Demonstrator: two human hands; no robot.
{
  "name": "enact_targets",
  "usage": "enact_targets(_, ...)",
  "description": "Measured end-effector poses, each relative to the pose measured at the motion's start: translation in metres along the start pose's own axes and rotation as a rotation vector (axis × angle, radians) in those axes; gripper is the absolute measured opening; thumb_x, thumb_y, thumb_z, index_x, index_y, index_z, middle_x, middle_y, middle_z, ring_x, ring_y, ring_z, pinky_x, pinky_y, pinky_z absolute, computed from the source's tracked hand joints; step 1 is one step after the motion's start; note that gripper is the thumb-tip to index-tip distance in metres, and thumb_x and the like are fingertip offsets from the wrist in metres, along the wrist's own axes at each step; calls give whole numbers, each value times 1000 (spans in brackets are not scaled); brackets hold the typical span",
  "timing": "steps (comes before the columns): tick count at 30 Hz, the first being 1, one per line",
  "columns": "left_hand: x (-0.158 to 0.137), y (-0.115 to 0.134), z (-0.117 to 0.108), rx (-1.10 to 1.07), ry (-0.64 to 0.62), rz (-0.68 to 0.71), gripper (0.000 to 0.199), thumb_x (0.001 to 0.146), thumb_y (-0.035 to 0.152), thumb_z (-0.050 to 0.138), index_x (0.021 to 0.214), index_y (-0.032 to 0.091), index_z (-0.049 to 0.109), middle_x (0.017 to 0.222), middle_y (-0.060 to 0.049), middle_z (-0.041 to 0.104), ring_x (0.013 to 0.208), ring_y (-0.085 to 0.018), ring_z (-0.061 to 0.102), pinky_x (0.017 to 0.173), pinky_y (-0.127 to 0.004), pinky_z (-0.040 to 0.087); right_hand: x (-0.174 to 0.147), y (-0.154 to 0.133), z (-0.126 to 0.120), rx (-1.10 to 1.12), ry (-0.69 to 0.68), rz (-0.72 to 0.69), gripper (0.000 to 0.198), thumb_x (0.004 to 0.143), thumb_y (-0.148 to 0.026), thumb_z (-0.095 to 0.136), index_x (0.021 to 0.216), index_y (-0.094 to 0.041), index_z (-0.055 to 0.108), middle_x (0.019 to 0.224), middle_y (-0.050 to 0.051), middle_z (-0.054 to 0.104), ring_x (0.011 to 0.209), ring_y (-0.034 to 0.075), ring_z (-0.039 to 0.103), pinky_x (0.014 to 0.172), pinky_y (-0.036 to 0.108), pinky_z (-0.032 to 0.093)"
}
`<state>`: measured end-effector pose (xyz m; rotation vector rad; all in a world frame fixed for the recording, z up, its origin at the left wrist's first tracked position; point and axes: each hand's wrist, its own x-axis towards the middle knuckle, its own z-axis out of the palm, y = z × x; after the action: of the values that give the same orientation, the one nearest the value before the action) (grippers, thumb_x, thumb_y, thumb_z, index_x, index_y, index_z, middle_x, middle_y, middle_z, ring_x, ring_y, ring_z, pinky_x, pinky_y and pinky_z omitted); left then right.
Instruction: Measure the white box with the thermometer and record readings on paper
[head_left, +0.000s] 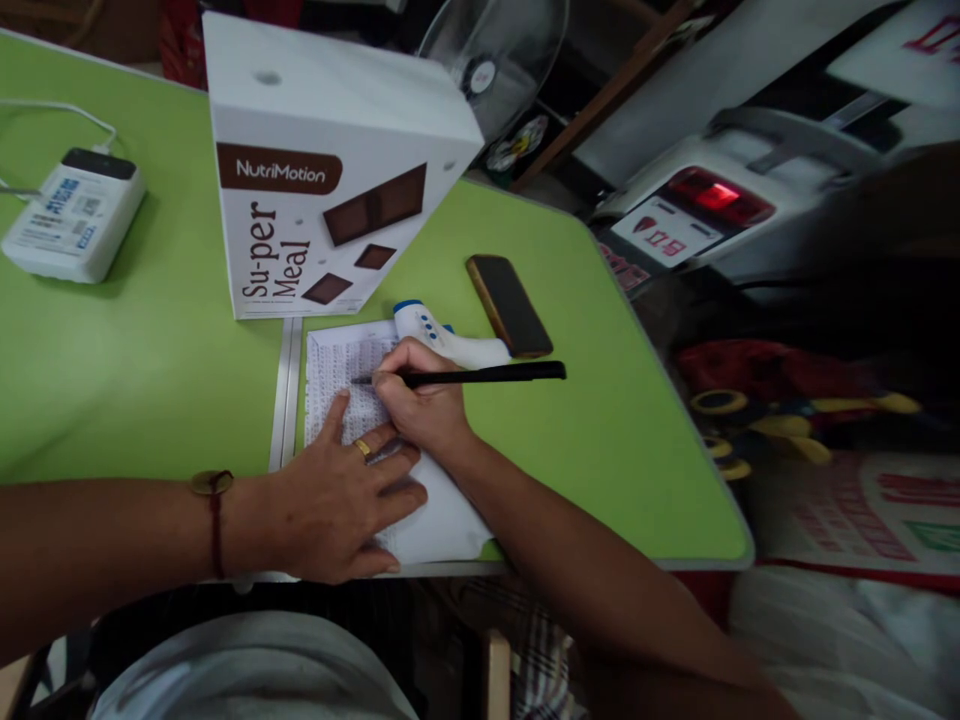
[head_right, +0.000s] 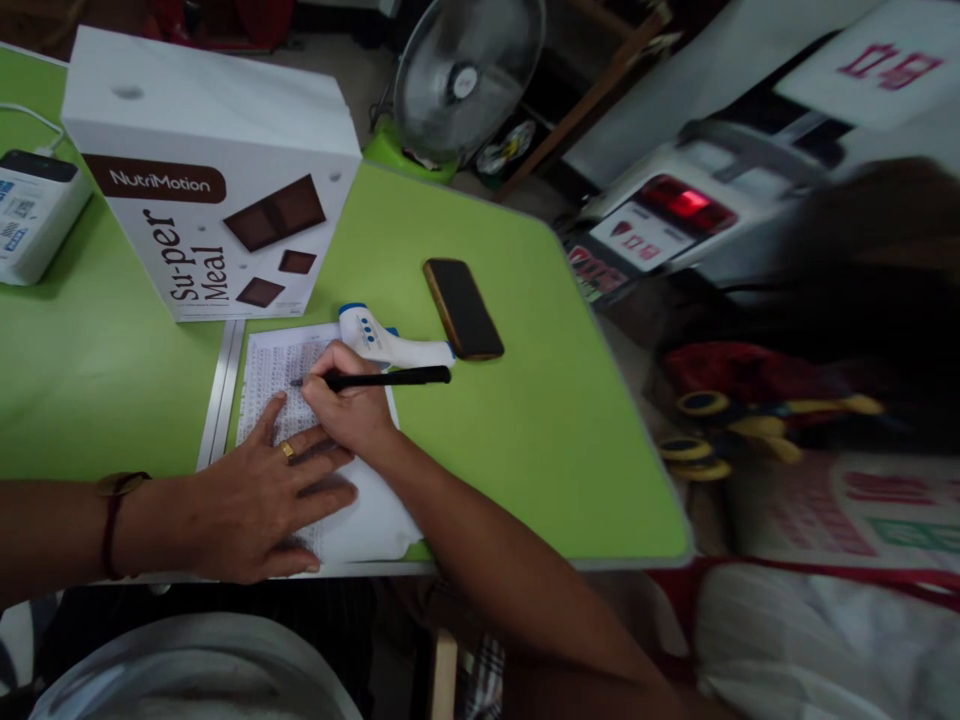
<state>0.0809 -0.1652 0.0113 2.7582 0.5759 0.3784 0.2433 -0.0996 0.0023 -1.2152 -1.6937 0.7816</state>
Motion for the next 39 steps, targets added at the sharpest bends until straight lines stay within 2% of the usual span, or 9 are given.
enact_targets(15,1,1,-2,-16,-14,-6,53,90,49,70,132,16,62,144,-18,59,137,-41,48,114,-81,21,-1,4,0,-23,54,27,11,67,-21,53,60,-25,45,53,-6,43,52,11,36,50,26,36)
enact_targets(24,1,0,-3,-14,-19,-5,52,92,49,68,132,17,63,144,-18,59,137,-41,47,114,-80,21,0,1,0,-7,49,38,12,64,-21,53,56,-24,44,49,-7,41,49,10,32,47,25,30)
enact_targets(39,0,0,-2,-6,4,5,54,90,50,70,131,16,64,142,-19,60,136,-42,49,113,-82,23,0,2,1,3,67,7,12,66,-23,54,57,-25,46,51,-7,42,50,10,35,48,26,35)
